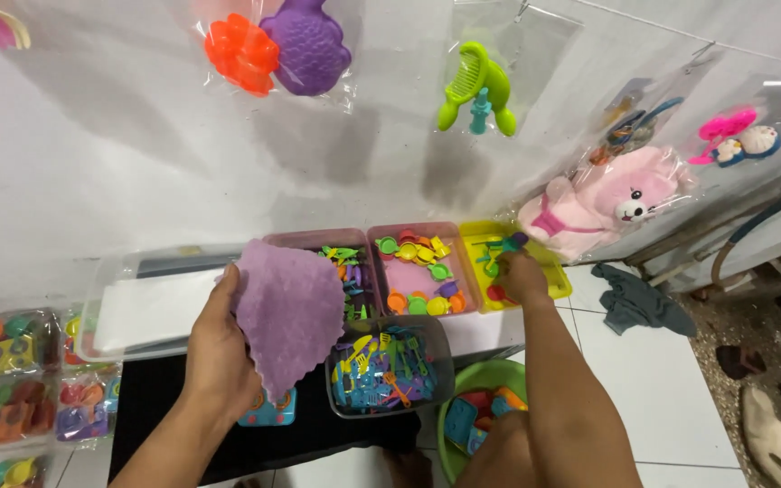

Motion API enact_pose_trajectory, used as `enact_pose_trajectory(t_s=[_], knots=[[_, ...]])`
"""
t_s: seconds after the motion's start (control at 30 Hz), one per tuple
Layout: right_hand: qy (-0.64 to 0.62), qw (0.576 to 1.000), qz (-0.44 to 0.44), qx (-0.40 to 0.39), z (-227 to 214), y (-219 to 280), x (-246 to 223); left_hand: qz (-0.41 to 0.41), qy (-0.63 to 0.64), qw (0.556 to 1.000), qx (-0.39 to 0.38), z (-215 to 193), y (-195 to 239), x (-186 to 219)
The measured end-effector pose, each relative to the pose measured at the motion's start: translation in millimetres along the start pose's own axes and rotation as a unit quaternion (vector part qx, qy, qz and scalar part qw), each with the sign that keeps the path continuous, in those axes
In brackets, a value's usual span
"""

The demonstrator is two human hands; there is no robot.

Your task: The person sits on the floor and packs small plastic toys, including spoons and forks, into clear plastic bags. They then wipe a blue plastic toy with a purple cloth and place it into a container. The person continues to wipe other small toys with the cloth and place them into containers.

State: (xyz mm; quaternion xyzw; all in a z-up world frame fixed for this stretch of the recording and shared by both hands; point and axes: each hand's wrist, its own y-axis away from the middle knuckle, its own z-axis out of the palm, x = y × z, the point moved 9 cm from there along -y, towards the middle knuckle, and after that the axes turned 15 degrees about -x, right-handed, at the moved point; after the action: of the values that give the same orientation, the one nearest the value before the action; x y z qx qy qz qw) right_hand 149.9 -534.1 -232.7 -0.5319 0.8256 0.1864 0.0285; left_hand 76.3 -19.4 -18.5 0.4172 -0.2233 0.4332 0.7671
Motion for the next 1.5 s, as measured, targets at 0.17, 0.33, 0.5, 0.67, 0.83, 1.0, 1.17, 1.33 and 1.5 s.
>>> enact_pose_trajectory(t_s=[0.17,0.33,0.5,0.67,0.83,1.0,1.17,1.33,1.5], knots=[[0.123,0.992,0.003,0.02,19.1,-12.5,-7.2,-0.009,-0.002,1.0,0.002,5.2,1.3,0.1],[0.021,0.999,0.033,0.036,12.0,-8.0,4.5,-0.016,-0.038,0.999,-0.015,1.8,-4.1,-2.9],[-0.064,0.993,0.012,0.095,-0.6,0.9,11.5,-0.014,-0.048,0.998,-0.031,-5.7,-9.8,-7.1],[-0.301,0.947,0.002,0.116,-8.4,7.8,28.7,-0.002,-0.053,0.998,-0.035,-7.0,-8.9,-4.6],[-0.554,0.83,0.019,0.069,-5.2,18.6,25.8,0.014,-0.045,0.998,-0.034,-15.7,-12.4,-3.7],[-0.626,0.777,-0.017,0.056,-0.9,16.3,12.9,0.017,-0.038,0.998,-0.04,-18.6,-11.3,-5.7],[-0.598,0.798,-0.006,0.07,6.2,6.4,19.8,0.018,-0.015,0.999,-0.038,-21.1,-12.8,-10.3],[-0.59,0.806,-0.02,0.051,1.8,9.6,6.5,0.022,-0.018,0.998,-0.048,-16.2,-10.2,-8.7],[-0.551,0.831,-0.056,0.049,-18.5,31.0,-29.8,0.027,-0.005,0.998,-0.063,-26.5,-28.9,-18.0]])
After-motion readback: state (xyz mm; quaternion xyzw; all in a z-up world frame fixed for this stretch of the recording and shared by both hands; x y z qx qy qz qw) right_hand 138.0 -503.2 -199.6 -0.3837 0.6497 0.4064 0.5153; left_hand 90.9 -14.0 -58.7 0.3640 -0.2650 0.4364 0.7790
